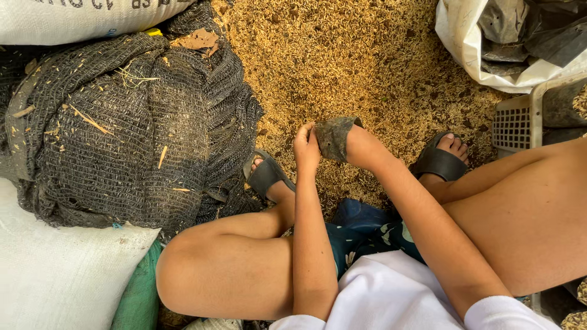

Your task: The person sits on the floor and repeatedly scoops loose granular material into small dark bags. They fold the top of each bag to seal it and place the finished packages into a nearby white crate. The process is repeated continuously throughout the clip.

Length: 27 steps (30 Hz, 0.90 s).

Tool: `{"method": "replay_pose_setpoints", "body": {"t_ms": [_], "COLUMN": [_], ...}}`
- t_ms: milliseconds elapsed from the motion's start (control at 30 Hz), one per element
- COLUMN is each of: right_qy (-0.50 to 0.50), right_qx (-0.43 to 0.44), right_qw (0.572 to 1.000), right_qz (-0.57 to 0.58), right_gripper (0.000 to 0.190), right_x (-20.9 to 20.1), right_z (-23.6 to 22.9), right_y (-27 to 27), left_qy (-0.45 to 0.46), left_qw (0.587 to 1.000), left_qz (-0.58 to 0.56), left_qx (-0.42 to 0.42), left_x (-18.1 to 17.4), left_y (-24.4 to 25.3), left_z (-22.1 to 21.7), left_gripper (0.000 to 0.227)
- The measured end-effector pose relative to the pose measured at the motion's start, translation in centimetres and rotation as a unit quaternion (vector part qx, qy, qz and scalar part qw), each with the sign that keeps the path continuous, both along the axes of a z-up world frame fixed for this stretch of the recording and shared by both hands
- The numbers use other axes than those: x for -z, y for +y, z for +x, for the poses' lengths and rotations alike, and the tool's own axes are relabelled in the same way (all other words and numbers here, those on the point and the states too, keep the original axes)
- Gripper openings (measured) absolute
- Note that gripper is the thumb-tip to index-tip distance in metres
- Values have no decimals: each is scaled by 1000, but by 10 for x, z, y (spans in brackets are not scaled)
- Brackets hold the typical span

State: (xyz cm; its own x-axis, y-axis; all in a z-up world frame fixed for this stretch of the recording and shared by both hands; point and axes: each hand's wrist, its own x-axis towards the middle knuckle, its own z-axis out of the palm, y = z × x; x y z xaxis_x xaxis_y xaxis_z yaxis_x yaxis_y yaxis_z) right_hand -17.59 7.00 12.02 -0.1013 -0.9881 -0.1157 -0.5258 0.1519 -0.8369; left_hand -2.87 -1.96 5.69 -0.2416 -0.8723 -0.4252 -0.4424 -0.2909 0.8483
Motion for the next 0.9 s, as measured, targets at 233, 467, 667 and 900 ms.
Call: {"method": "replay_pose_setpoints", "body": {"t_ms": [233, 467, 667, 900], "right_qy": [-50, 31, 2, 51], "right_qx": [-25, 234, 219, 191], "right_qw": [997, 972, 971, 971], "right_qz": [-44, -20, 92, 131], "right_gripper": [44, 59, 25, 22], "right_x": [-29, -43, -4, 25], "right_z": [-12, -15, -3, -11], "right_y": [5, 20, 25, 28], "left_qy": [110, 450, 194, -160], "left_qw": [994, 864, 977, 882], "left_qz": [25, 164, -24, -369], "left_qx": [2, -156, -89, 244], "left_x": [37, 65, 29, -65], "left_y": [0, 4, 20, 55], "left_z": [13, 27, 19, -8], "left_gripper": [26, 22, 26, 16]}}
